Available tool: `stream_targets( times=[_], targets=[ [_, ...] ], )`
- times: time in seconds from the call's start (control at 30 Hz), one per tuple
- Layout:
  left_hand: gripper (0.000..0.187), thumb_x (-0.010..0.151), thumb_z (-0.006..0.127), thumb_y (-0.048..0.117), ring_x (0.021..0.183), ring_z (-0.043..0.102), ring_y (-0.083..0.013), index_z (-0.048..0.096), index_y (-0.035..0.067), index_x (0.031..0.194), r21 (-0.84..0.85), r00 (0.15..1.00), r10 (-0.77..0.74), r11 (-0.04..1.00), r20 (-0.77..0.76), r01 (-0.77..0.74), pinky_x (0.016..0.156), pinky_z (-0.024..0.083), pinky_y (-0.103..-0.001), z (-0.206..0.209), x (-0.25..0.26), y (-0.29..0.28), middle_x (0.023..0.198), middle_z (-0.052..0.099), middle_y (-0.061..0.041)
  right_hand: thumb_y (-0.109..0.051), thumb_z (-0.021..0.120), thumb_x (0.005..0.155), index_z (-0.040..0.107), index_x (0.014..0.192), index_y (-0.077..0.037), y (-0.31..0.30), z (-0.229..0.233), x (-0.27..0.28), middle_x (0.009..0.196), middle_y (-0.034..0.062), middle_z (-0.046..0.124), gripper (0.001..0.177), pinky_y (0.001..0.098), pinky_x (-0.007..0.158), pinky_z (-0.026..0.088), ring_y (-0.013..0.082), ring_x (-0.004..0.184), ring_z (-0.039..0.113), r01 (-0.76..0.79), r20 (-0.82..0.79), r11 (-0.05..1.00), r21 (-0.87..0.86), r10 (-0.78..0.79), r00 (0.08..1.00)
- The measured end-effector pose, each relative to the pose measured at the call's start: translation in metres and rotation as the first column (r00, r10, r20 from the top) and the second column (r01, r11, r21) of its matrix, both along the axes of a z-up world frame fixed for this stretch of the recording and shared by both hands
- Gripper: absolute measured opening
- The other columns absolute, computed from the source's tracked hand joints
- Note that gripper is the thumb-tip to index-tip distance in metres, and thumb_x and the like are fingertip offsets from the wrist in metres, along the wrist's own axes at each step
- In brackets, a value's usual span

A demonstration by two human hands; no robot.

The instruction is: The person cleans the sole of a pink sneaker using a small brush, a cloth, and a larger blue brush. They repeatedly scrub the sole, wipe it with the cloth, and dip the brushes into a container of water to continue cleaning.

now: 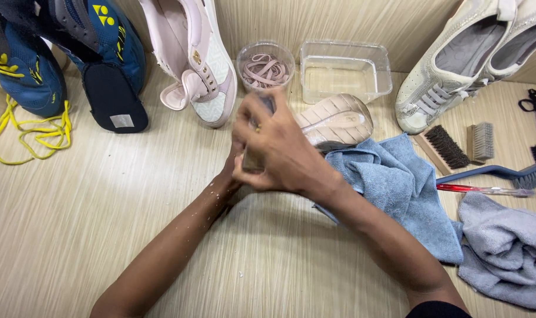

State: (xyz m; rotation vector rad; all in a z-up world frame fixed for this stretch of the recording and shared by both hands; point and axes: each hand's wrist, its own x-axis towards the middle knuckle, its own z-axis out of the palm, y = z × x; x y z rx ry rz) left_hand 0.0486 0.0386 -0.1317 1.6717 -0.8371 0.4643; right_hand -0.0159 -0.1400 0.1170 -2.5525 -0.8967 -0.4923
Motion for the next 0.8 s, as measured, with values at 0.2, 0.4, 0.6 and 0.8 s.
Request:
stream_targets(
  times=[0.2,0.4,0.6,0.8],
  targets=[
    [0.044,0.073,0.077,0.029,0.086,0.057,-0.0251,0.061,0.002,0.105,0.010,1.000,-0.020,1.000,0.001,0.020,0.072,0.048,-0.038,0.000,0.003,-0.002,0.099,0.053,-0.011,-0.031,0.070,0.080,0.058,0.086,-0.012,-0.018,-0.019,0.028,0.100,0.0097,0.051,0.023,0.0507,0.100,0.040,0.0330,0.100,0.052,-0.076,0.167,0.993,0.091,0.060,0.984],
    [0.045,0.073,0.078,0.030,0.085,0.057,-0.0247,0.061,0.002,0.105,0.020,1.000,-0.028,0.999,0.002,0.028,0.071,0.048,-0.038,0.004,0.008,0.000,0.098,0.052,-0.011,-0.041,0.074,0.075,0.066,0.091,-0.012,0.016,-0.019,-0.003,0.106,0.0146,0.059,0.034,0.0553,0.101,0.045,0.0390,0.111,0.054,-0.189,0.023,0.980,-0.066,0.191,0.981],
    [0.046,0.072,0.078,0.030,0.084,0.056,-0.0244,0.062,0.002,0.105,0.031,1.000,-0.027,0.999,-0.013,0.027,0.070,0.048,-0.038,0.004,-0.012,0.012,0.097,0.052,-0.011,-0.034,0.072,0.085,0.059,0.090,-0.011,0.010,-0.007,0.008,0.103,0.0095,0.048,0.027,0.0544,0.096,0.046,0.0385,0.109,0.047,-0.062,0.024,0.994,0.094,0.060,0.998],
    [0.047,0.071,0.079,0.031,0.083,0.056,-0.0240,0.062,0.002,0.105,0.005,1.000,-0.020,1.000,-0.016,0.020,0.070,0.047,-0.038,0.112,-0.025,-0.033,0.096,0.051,-0.010,-0.031,0.075,0.082,0.057,0.092,-0.014,-0.009,-0.015,0.016,0.106,0.0084,0.046,0.026,0.0550,0.099,0.045,0.0396,0.112,0.046,-0.027,-0.043,0.993,0.115,0.032,0.999]
  ],
)
